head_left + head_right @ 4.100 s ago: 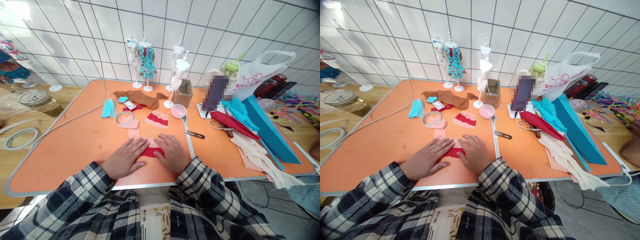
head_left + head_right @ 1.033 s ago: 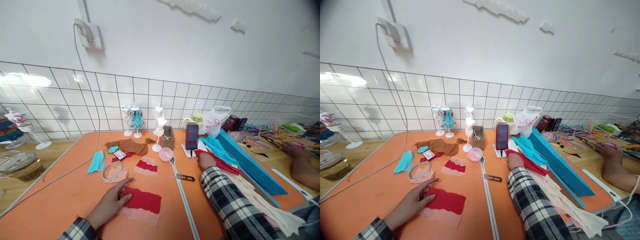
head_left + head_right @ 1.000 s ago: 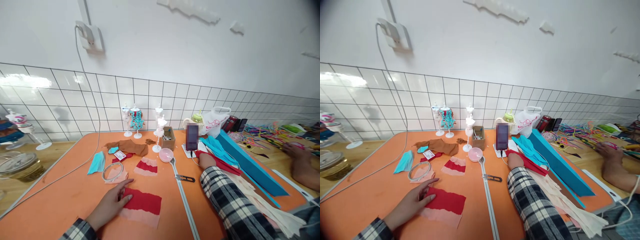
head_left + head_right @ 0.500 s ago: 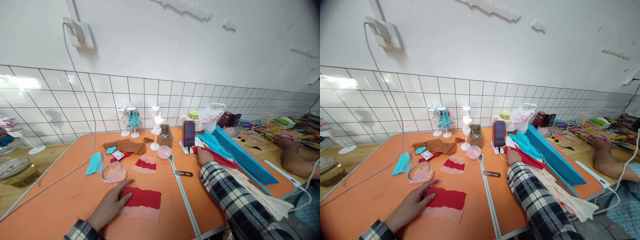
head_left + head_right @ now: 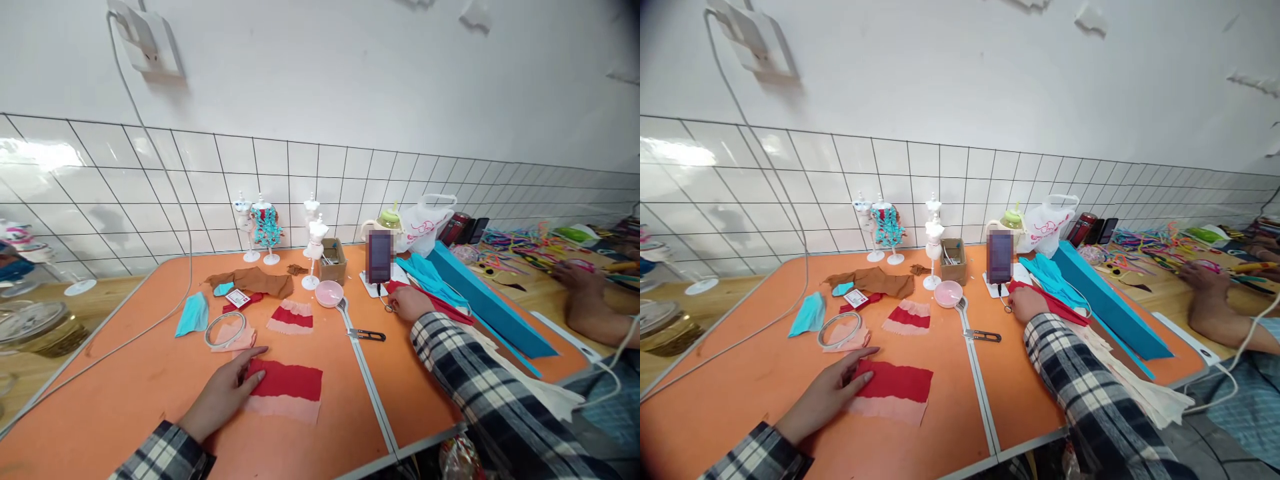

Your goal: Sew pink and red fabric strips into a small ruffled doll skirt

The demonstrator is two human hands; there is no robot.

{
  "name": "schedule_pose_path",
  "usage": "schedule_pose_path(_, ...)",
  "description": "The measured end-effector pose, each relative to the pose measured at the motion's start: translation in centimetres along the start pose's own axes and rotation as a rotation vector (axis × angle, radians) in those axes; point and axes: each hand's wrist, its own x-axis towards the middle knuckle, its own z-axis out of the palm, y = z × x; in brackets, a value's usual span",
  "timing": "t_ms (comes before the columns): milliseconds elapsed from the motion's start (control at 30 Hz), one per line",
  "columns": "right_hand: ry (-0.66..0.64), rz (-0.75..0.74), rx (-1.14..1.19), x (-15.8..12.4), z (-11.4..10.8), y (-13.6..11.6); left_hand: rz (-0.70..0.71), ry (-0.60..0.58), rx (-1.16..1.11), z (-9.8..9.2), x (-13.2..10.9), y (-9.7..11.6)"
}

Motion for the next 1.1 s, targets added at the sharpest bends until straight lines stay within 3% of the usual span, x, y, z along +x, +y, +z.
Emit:
schedule_pose_path(133, 0.147, -0.063, 0.057, -3.5, 2.8, -1.0, 0.004, -0.014, 0.032, -0.1, -0.2, 0.1)
schedule_pose_path(233, 0.248, -0.029, 0.158, -4.8, 4.4, -0.7, -0.002, -0.029, 0.051, -0.1, -0.2, 0.4)
schedule_pose_path(367, 0.399, 0.09, 0.385, -3.6, 4.7, 0.6, -0.017, -0.033, 0.055, -0.1, -0.2, 0.6)
schedule_pose_path(567, 0.619, 0.424, 0.952, -1.2, 3.8, 2.1, 0.004, -0.013, 0.034, 0.1, -0.2, 0.1)
schedule_pose_path(800, 0.559, 0.557, 1.486, -3.6, 2.2, 4.0, -0.009, -0.042, 0.04, 0.3, 0.0, -0.8)
schedule_pose_path(1000, 0.227, 0.525, 1.677, -7.1, 1.1, 5.2, -0.007, -0.052, 0.055, 0.2, -0.1, -0.3)
schedule_pose_path(1100, 0.222, 0.453, 1.61, -8.0, 1.4, 6.8, -0.001, -0.027, 0.072, 0.1, -0.3, 0.2)
